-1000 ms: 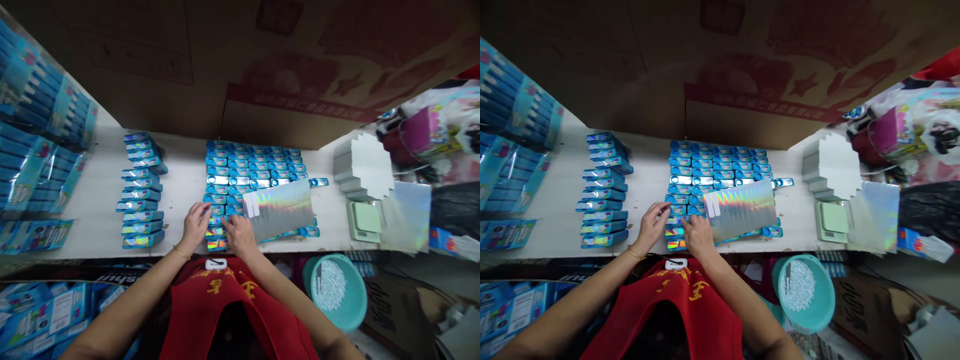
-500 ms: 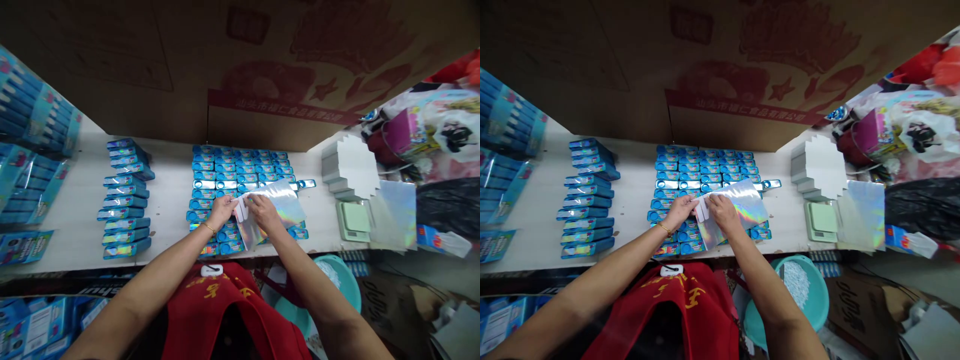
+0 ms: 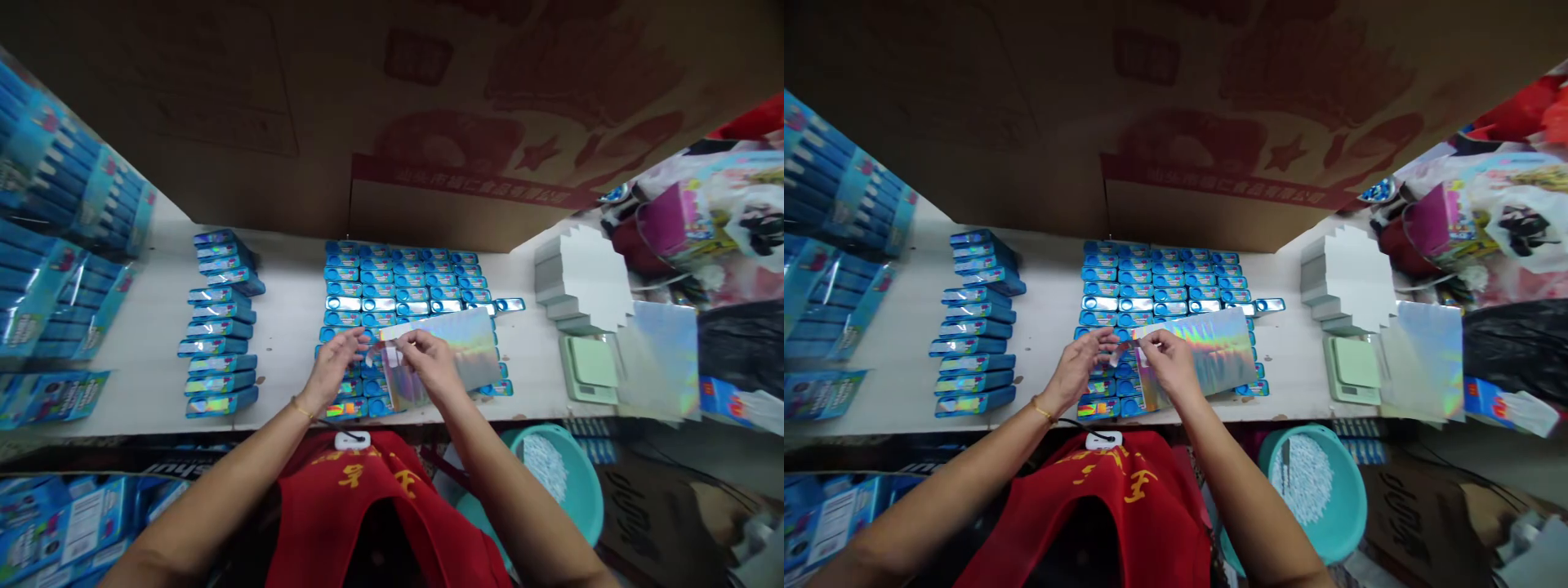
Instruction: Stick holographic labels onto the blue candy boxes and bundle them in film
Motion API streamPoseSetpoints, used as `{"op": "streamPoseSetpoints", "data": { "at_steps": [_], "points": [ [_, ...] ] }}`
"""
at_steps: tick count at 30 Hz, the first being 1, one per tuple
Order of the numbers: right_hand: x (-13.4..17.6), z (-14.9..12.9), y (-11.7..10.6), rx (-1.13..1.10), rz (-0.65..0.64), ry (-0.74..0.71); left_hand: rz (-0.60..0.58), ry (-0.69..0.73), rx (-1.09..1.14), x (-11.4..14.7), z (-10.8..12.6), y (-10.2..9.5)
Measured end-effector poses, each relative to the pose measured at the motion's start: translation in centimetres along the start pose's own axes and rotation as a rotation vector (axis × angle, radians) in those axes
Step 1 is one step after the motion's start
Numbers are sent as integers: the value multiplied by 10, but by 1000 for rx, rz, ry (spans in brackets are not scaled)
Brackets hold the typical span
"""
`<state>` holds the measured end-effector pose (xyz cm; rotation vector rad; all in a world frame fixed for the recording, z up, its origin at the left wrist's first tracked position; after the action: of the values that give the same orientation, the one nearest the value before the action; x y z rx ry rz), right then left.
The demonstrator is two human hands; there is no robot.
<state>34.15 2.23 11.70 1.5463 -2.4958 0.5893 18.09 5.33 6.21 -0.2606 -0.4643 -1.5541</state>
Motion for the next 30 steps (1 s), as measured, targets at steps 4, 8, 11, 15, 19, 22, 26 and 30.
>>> {"op": "streamPoseSetpoints", "data": {
  "at_steps": [4, 8, 11, 15, 19, 22, 26, 30],
  "points": [
    [8, 38, 41, -132, 19, 227, 115, -140, 41, 16, -6, -40],
    [19, 56, 74, -47, 117, 127, 197, -122, 2, 6, -15, -80],
    [22, 61, 90, 110, 221, -76, 231, -57, -78, -11, -17, -100],
    [24, 65, 102, 300, 300, -264, 195, 32, -209, -32, -19, -110],
    [23, 69, 110, 433, 300, -350, 112, 95, -304, -46, -22, -110],
    [22, 70, 115, 593, 284, -404, 85, 106, -333, -51, -27, -110],
    [20, 67, 113, 843, 253, -447, 116, 96, -313, -53, -41, -112],
    [27, 63, 115, 1051, 40, -645, 125, 171, -433, -48, -58, -115]
  ]
}}
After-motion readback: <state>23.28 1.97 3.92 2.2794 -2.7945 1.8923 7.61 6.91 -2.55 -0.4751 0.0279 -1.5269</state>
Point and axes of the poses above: each hand's wrist, its own x-axis away from the middle knuckle, its own y-axis out of the palm, z = x × y, the point moved 5 cm from there along -x, towards the middle knuckle, and after that the axes turned 14 degrees about z, right-handed, at the moved point
